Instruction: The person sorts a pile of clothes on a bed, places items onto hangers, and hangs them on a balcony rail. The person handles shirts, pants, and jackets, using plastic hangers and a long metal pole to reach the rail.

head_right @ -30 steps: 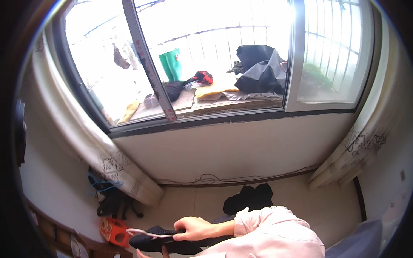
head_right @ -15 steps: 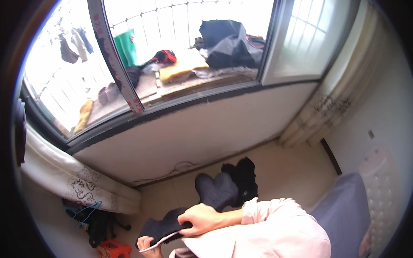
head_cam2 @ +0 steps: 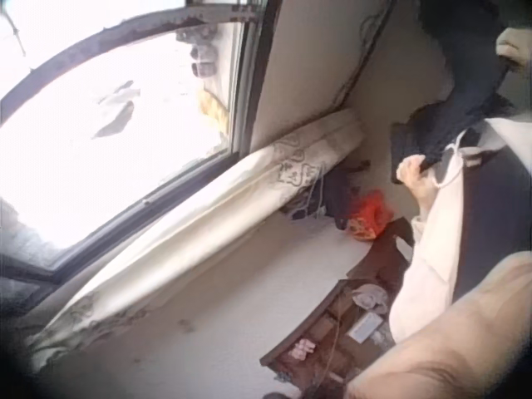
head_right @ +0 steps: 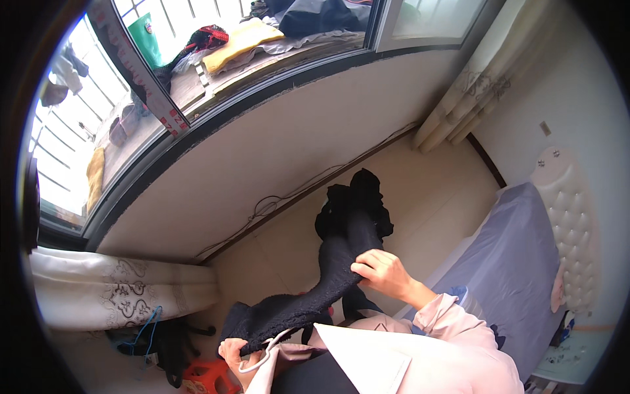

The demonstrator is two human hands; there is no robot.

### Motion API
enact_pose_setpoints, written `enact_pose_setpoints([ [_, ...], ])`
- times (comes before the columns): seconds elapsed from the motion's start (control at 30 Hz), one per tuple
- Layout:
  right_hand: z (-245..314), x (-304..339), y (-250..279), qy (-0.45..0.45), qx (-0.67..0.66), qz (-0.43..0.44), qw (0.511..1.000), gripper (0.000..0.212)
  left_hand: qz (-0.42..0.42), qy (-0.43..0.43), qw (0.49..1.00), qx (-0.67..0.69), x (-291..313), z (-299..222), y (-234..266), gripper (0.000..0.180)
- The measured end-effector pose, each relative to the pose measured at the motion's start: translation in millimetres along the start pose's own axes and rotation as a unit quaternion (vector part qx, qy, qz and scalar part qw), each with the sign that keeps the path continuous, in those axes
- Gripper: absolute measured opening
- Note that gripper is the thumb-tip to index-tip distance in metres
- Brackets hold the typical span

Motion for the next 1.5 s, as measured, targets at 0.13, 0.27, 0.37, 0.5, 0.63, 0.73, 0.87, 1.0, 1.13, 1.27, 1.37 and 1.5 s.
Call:
enact_pose_setpoints([
  [0.13,2.9,7.3,-4.5,0.012,0.009,-0.022,1.000,0.037,-0.007,0.024,1.000,-0.008,-15.8,4.9,8.0,0.027],
  [0.27,1.9,-6.7,-16.4,-0.007,0.005,0.048,0.999,0.039,-0.017,0.058,0.998,-0.033,-20.5,2.0,13.5,0.026],
  [0.37,0.8,-16.8,-10.6,-0.036,-0.050,0.082,0.995,0.039,0.010,0.017,0.999,-0.026,-37.6,-8.2,6.3,0.030],
  [0.5,42.7,-37.8,-23.1,0.086,-0.076,0.147,0.982,0.038,0.022,-0.024,0.999,-0.005,-51.5,-23.7,-16.4,0.028],
  [0.63,33.3,-26.0,-62.9,0.060,-0.216,0.214,0.951,0.017,0.076,-0.073,0.994,0.012,-68.8,-9.4,-13.0,0.031],
  [0.73,21.0,-29.0,-81.7,-0.034,-0.246,0.229,0.941,0.012,0.083,-0.113,0.980,-0.143,-92.2,39.0,26.6,0.038],
  [0.87,21.7,-41.2,-102.8,-0.154,-0.192,0.204,0.948,0.016,0.054,-0.028,0.936,-0.348,-128.7,177.5,78.8,0.051],
  [1.0,36.5,-56.0,-122.9,-0.217,-0.175,0.192,0.941,0.026,0.251,0.045,0.820,-0.512,-123.3,369.9,102.4,0.067],
  [1.13,59.0,-66.1,-122.3,-0.321,-0.084,0.182,0.926,0.024,0.355,0.085,0.721,-0.589,-129.1,505.5,141.7,0.085],
  [1.27,74.2,-71.2,-126.1,-0.360,-0.055,0.083,0.928,0.020,0.430,0.207,0.679,-0.558,-86.2,549.3,175.3,0.107],
  [1.37,79.1,-64.1,-136.4,-0.380,-0.066,-0.012,0.923,0.018,0.541,0.342,0.602,-0.477,-12.3,583.5,194.6,0.107],
  [1.5,84.1,-70.2,-169.2,-0.517,-0.282,0.102,0.801,0.029,0.696,0.342,0.558,-0.295,40.4,560.5,182.9,0.085],
])
Point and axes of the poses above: each hand's wrist, its own x-axis away from the middle knuckle, its own y-axis out of the back of the hand, z = x × y, the point moved 8 cm from there along -x, towards the middle knuckle, and after that the axes turned 15 degrees about -y, right-handed, at the moved point
